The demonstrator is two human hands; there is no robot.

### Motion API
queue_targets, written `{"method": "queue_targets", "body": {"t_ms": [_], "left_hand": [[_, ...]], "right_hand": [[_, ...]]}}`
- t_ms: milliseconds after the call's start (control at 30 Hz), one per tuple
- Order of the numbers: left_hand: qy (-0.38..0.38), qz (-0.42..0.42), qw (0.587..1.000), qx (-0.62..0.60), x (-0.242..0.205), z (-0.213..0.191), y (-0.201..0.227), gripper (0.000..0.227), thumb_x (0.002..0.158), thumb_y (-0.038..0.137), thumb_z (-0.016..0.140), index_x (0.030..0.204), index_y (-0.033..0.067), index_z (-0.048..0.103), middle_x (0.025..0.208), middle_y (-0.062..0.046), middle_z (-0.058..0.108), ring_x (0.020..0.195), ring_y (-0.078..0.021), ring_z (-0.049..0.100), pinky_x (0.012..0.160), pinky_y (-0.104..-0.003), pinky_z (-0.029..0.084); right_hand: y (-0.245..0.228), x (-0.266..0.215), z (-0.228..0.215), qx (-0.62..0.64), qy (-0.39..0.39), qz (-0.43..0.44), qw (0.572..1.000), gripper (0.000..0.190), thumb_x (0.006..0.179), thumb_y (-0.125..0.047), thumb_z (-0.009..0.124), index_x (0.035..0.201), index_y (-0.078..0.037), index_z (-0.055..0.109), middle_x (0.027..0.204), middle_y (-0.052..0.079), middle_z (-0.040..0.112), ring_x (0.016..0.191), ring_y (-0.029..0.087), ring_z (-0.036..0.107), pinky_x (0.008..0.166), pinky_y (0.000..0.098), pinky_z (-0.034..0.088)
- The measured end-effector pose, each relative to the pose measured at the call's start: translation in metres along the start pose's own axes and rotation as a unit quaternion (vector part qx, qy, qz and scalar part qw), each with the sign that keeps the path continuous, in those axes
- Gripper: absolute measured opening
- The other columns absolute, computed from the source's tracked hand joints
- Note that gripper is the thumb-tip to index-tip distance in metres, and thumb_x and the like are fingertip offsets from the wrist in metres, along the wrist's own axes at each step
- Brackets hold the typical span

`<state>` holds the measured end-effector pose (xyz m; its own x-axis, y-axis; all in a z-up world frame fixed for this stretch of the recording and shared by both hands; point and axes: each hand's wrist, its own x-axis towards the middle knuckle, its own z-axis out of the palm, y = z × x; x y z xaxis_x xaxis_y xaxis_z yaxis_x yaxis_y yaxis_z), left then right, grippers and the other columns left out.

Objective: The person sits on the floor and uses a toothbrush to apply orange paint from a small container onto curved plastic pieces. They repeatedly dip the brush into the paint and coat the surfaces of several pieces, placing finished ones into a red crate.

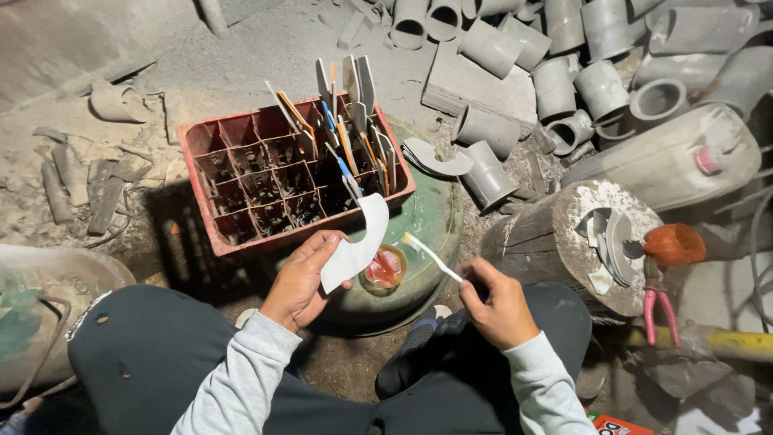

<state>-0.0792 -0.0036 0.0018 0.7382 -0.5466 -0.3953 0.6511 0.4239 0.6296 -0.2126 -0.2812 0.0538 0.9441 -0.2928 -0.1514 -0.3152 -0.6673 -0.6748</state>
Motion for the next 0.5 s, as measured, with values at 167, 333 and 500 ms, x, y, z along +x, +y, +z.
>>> {"method": "queue_targets", "body": {"t_ms": [167, 333, 500], "left_hand": [[-0.020, -0.021, 1.000, -0.007, -0.002, 0.007, -0.001, 0.022, 0.105, 0.023, 0.052, 0.106, 0.0061, 0.066, 0.095, -0.008, 0.070, 0.079, -0.0155, 0.068, 0.053, -0.029, 0.051], [-0.047, -0.026, 0.999, 0.001, -0.008, 0.009, -0.002, 0.022, 0.106, 0.023, 0.054, 0.106, 0.0057, 0.067, 0.093, -0.006, 0.070, 0.074, -0.0125, 0.064, 0.052, -0.028, 0.051], [-0.044, -0.026, 0.999, -0.012, -0.006, 0.010, 0.002, 0.022, 0.104, 0.023, 0.054, 0.105, 0.0056, 0.067, 0.091, -0.005, 0.070, 0.073, -0.0116, 0.063, 0.051, -0.027, 0.049]], "right_hand": [[-0.023, 0.015, 0.003, 0.056, 0.018, -0.153, 0.987, 0.019, 0.088, -0.007, 0.068, 0.107, -0.006, 0.070, 0.081, 0.008, 0.074, 0.071, 0.011, 0.070, 0.066, 0.0274, 0.055], [-0.026, 0.025, 0.000, 0.028, 0.084, -0.083, 0.993, 0.022, 0.088, -0.005, 0.067, 0.108, -0.007, 0.073, 0.081, 0.006, 0.074, 0.066, 0.014, 0.067, 0.061, 0.0291, 0.053], [-0.017, 0.020, -0.003, 0.055, 0.011, -0.230, 0.972, 0.028, 0.081, 0.002, 0.065, 0.108, -0.004, 0.071, 0.088, 0.008, 0.072, 0.078, 0.014, 0.069, 0.071, 0.0271, 0.055]]}}
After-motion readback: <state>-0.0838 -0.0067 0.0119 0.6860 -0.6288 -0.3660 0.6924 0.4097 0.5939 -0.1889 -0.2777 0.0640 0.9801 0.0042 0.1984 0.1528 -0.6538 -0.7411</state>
